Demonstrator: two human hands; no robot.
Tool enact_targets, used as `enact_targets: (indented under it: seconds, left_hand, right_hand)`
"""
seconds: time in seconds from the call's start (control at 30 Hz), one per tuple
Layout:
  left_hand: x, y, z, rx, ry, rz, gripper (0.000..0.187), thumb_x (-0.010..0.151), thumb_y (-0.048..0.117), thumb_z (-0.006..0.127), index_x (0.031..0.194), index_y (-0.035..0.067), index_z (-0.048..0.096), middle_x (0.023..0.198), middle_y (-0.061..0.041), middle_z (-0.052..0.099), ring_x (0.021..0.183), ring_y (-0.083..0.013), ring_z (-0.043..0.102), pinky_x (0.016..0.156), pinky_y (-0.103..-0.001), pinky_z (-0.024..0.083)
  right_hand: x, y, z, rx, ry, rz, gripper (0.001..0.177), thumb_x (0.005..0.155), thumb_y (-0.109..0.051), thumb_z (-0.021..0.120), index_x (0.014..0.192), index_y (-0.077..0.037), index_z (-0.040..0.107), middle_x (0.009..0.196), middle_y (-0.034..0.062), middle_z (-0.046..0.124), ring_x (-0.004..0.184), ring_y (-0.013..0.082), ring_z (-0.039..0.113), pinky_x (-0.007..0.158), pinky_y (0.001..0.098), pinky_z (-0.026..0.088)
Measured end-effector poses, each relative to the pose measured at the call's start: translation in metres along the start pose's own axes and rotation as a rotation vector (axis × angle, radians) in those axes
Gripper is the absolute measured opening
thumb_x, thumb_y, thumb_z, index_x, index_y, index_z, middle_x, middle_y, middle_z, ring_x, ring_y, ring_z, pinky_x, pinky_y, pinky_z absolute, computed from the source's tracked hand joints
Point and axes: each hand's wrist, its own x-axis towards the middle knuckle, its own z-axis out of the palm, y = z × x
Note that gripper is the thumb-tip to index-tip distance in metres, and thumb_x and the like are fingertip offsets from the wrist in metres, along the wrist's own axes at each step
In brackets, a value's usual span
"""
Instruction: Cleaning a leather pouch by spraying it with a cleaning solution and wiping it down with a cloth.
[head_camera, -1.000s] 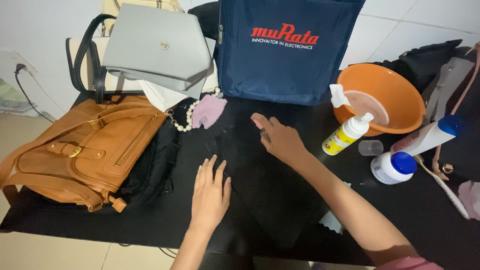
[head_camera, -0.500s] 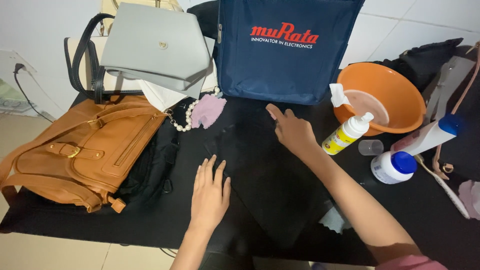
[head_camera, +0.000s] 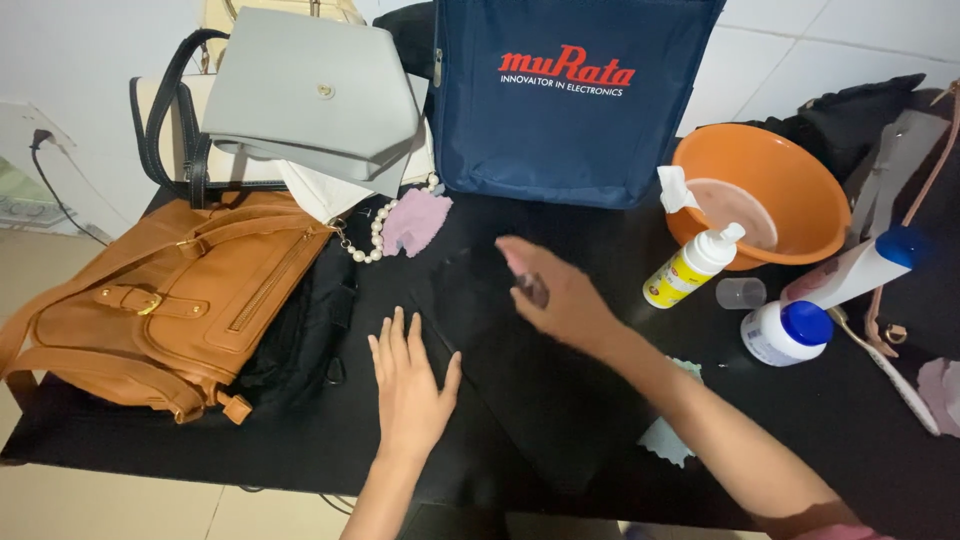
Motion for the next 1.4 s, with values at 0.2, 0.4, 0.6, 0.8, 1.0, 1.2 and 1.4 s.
enact_targets:
  seconds: [0.2,0.4,0.6,0.8,1.0,1.2,1.4]
  left_hand:
    - [-0.001,-0.003,0.005,0.02,-0.006,-0.004,0.067,0.102,0.043,0.05,0.149,-0.003,0.043,0.16,-0.026,0.036,0.149,-0.0441,0.03,0.126,-0.061,0.013]
    - [-0.001,-0.002,0.004,0.056,-0.029,-0.015,0.064,0.102,0.044,0.05,0.148,-0.001,0.046,0.158,-0.024,0.039,0.149,-0.0431,0.03,0.125,-0.061,0.012]
    - [-0.002,-0.005,0.006,0.041,-0.017,0.013,0.065,0.102,0.044,0.05,0.148,-0.001,0.046,0.157,-0.024,0.04,0.149,-0.0435,0.029,0.126,-0.062,0.011]
    - [-0.002,-0.003,0.004,0.042,-0.026,0.008,0.063,0.103,0.044,0.048,0.148,-0.001,0.046,0.157,-0.023,0.04,0.149,-0.043,0.029,0.125,-0.063,0.01]
    - [-0.002,-0.005,0.006,0.057,-0.019,0.015,0.064,0.102,0.044,0.049,0.149,0.0,0.045,0.157,-0.022,0.04,0.149,-0.0434,0.03,0.126,-0.062,0.011]
    - [-0.001,-0.002,0.005,0.076,-0.041,-0.008,0.064,0.103,0.045,0.047,0.148,0.0,0.047,0.158,-0.021,0.041,0.15,-0.0428,0.029,0.125,-0.062,0.01]
    - [-0.003,-0.005,0.008,0.06,-0.025,0.013,0.065,0.102,0.045,0.048,0.149,-0.001,0.045,0.158,-0.022,0.04,0.15,-0.0435,0.029,0.126,-0.063,0.01]
  right_hand:
    - [-0.023,-0.014,0.027,-0.163,-0.211,0.191,0.069,0.098,-0.015,0.06,0.16,-0.031,0.034,0.091,0.0052,0.058,0.064,0.0146,0.056,0.057,0.0257,0.051]
    - [-0.035,-0.012,0.031,-0.083,-0.26,0.167,0.057,0.096,-0.02,0.063,0.149,-0.024,0.044,0.134,0.0026,0.068,0.101,0.0244,0.072,0.081,0.0366,0.059]
    - [-0.037,-0.011,0.027,-0.023,-0.328,0.134,0.047,0.098,-0.022,0.06,0.143,-0.019,0.049,0.128,0.005,0.069,0.093,0.0215,0.072,0.079,0.0358,0.055]
    - [-0.032,-0.022,0.023,-0.057,-0.341,0.253,0.052,0.097,-0.021,0.059,0.147,-0.024,0.046,0.139,-0.0024,0.065,0.095,0.0229,0.075,0.081,0.0378,0.057]
    - [-0.03,-0.001,-0.002,-0.153,-0.236,0.345,0.061,0.097,-0.025,0.06,0.155,-0.026,0.041,0.109,0.007,0.07,0.079,0.0188,0.067,0.074,0.0352,0.052]
    - [-0.03,0.003,-0.016,-0.223,-0.142,0.377,0.049,0.097,-0.021,0.064,0.144,-0.022,0.05,0.131,0.0033,0.07,0.098,0.0218,0.076,0.09,0.0331,0.059]
    - [-0.039,0.019,-0.021,-0.222,-0.118,0.293,0.045,0.097,-0.022,0.06,0.14,-0.024,0.047,0.119,0.0079,0.068,0.095,0.0258,0.071,0.077,0.0396,0.053]
